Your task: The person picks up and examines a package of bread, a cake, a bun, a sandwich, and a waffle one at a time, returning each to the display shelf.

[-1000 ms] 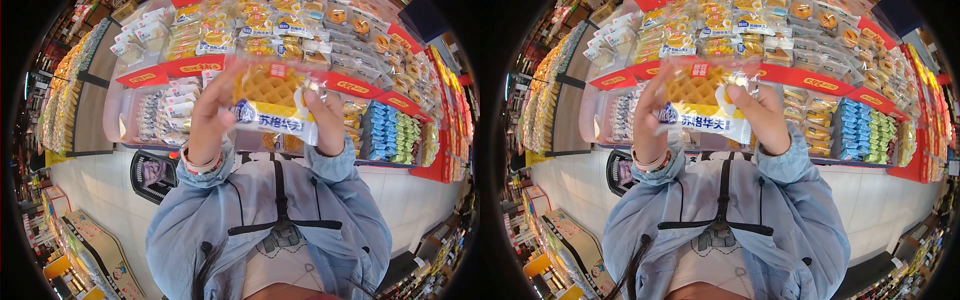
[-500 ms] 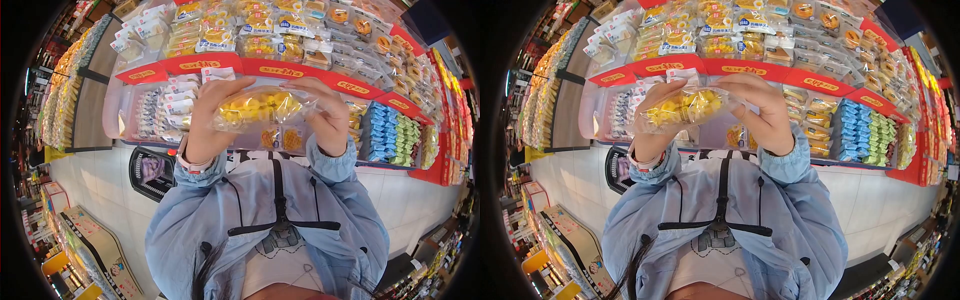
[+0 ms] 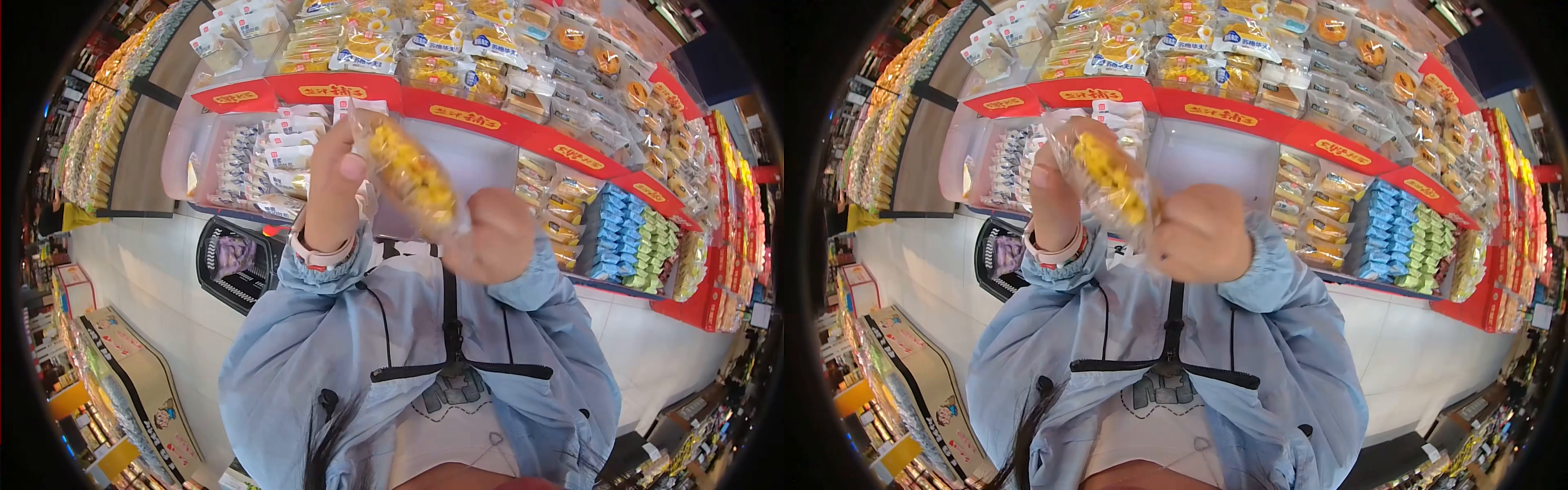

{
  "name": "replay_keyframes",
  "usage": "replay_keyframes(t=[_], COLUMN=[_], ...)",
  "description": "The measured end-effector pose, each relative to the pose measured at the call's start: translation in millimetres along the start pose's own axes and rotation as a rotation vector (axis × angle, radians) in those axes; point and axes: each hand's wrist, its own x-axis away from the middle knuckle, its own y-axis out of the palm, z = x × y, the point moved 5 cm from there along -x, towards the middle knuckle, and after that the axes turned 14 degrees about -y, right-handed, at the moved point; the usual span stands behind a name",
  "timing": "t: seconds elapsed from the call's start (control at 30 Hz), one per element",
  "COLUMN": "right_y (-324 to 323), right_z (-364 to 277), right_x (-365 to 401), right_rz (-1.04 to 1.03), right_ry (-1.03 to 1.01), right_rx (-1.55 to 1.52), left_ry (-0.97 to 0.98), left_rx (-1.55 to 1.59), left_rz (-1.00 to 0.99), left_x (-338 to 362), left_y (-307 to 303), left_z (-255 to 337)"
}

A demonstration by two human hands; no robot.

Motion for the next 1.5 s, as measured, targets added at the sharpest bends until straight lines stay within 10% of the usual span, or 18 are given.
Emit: replay_keyframes(t=[1.2,1.4,1.5], right_y=[55.5,30.2,36.1], right_z=[-19.8,20.6,41.9], right_x=[25.1,32.5,35.5], right_rz=[0.111,-0.028,0.214], right_ry=[-0.107,0.675,0.614], right_rx=[-0.196,-0.236,-0.47], left_ry=[-0.082,0.013,0.03], left_rx=[-0.001,-0.152,-0.151], left_rz=[-0.004,0.401,0.494], left_x=[4.7,-5.0,-13.0], left_y=[15.8,-0.3,0.9], left_z=[16.1,4.5,-7.3])
